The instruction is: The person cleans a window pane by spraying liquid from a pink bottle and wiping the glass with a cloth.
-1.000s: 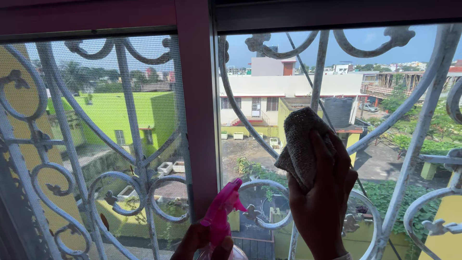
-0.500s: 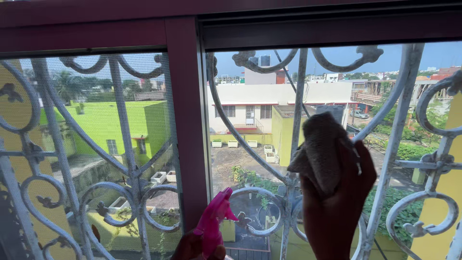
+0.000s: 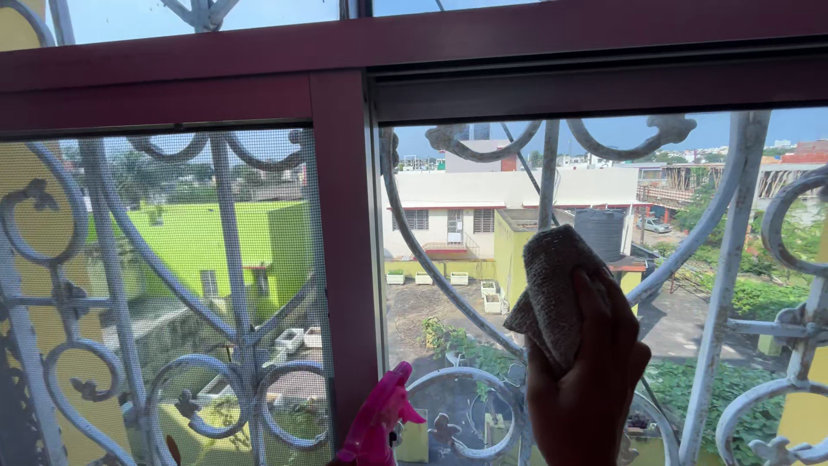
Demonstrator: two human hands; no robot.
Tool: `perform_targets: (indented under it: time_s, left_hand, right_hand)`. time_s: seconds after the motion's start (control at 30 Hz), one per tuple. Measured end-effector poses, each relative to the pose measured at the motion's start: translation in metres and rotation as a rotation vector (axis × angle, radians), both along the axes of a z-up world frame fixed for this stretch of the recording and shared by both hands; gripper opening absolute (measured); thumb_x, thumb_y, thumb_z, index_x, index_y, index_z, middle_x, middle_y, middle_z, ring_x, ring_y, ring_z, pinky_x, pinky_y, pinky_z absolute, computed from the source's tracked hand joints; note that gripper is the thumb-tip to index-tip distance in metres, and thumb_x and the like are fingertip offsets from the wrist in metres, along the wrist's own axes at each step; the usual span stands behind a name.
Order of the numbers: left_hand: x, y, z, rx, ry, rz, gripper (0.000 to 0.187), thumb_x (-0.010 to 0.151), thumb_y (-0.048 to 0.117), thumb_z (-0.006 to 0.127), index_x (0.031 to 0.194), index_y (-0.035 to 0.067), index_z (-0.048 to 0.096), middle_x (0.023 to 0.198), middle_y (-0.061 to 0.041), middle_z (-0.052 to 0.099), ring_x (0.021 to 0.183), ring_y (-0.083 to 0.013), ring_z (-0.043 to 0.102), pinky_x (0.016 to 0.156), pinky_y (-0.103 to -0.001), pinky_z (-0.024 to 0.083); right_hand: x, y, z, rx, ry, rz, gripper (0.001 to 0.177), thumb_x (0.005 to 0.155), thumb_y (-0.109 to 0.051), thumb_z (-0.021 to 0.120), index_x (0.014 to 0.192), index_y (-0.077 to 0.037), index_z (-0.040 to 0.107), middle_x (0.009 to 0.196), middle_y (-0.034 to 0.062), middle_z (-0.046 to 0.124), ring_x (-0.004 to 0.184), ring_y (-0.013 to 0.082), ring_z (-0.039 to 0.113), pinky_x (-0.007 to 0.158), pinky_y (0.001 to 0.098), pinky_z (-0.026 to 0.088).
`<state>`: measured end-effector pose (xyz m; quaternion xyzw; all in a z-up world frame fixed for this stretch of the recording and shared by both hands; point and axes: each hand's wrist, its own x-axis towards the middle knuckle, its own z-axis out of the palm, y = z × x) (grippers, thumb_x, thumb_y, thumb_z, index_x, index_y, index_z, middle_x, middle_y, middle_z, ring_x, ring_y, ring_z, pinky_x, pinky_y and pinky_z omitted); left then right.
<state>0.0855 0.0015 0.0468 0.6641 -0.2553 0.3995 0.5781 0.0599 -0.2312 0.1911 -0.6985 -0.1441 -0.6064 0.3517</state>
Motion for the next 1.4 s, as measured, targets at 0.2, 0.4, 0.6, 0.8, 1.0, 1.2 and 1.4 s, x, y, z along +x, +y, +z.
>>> perform_targets:
  time_s: [0.2,0.4,0.6,0.8,1.0,1.2,1.4]
  left_hand:
    - [0.003,-0.002,0.001,0.007,-0.035,-0.052,0.061,0.092,0.046,0.063,0.14,0.01,0.054,0.128,-0.01,0.062,0.102,-0.0226,0.073,0.099,-0.04,0.056]
    - [0.002,-0.006,-0.01,0.007,-0.064,-0.13,0.062,0.093,0.047,0.062,0.141,0.01,0.053,0.131,-0.011,0.06,0.103,-0.023,0.072,0.099,-0.04,0.055]
    - [0.015,-0.003,-0.002,0.01,-0.121,-0.232,0.062,0.094,0.047,0.06,0.142,0.01,0.052,0.133,-0.011,0.059,0.103,-0.0235,0.072,0.099,-0.04,0.055]
    - [-0.034,-0.005,0.039,0.014,-0.002,-0.053,0.06,0.091,0.044,0.064,0.14,0.012,0.056,0.127,-0.011,0.063,0.102,-0.0231,0.073,0.099,-0.04,0.055]
    - [-0.114,-0.027,0.105,0.017,0.415,0.497,0.051,0.075,0.039,0.084,0.121,0.019,0.073,0.103,-0.005,0.08,0.098,-0.0189,0.076,0.095,-0.038,0.057]
    - [-0.123,-0.036,0.152,0.016,0.429,0.538,0.042,0.081,0.04,0.08,0.116,0.017,0.077,0.093,-0.002,0.085,0.089,-0.0165,0.075,0.085,-0.036,0.059]
    - [-0.125,-0.027,0.187,0.001,0.407,0.431,0.041,0.078,0.038,0.082,0.112,0.017,0.078,0.085,-0.001,0.085,0.075,-0.0119,0.08,0.074,-0.029,0.062]
  right_hand:
    - [-0.008,0.004,0.002,-0.037,0.04,0.046,0.087,0.068,-0.011,0.082,0.147,-0.009,0.048,0.149,0.0182,0.048,0.136,0.0356,0.048,0.106,0.0491,0.035]
    - [-0.012,-0.008,0.005,-0.068,0.095,0.138,0.085,0.071,-0.014,0.084,0.146,-0.008,0.046,0.15,0.0197,0.043,0.135,0.038,0.046,0.107,0.0502,0.035]
    - [-0.018,-0.009,0.002,-0.012,0.068,0.231,0.082,0.073,-0.005,0.08,0.147,-0.009,0.046,0.15,0.0205,0.038,0.139,0.0402,0.043,0.113,0.0496,0.04]
    - [-0.025,-0.015,0.005,0.064,0.11,0.264,0.082,0.072,-0.001,0.079,0.147,-0.011,0.046,0.149,0.0195,0.033,0.139,0.0383,0.045,0.11,0.0448,0.048]
    - [-0.024,-0.024,0.008,0.057,0.049,0.138,0.083,0.07,-0.004,0.082,0.145,-0.009,0.047,0.145,0.0209,0.033,0.135,0.04,0.046,0.112,0.0473,0.045]
    - [-0.01,-0.025,0.004,0.021,0.084,0.107,0.084,0.073,-0.005,0.083,0.148,-0.008,0.046,0.141,0.0223,0.035,0.133,0.0415,0.045,0.11,0.0497,0.044]
    - [-0.003,-0.027,0.001,-0.036,0.044,0.063,0.083,0.074,-0.007,0.083,0.147,-0.007,0.045,0.14,0.0226,0.037,0.132,0.0418,0.045,0.111,0.0514,0.041]
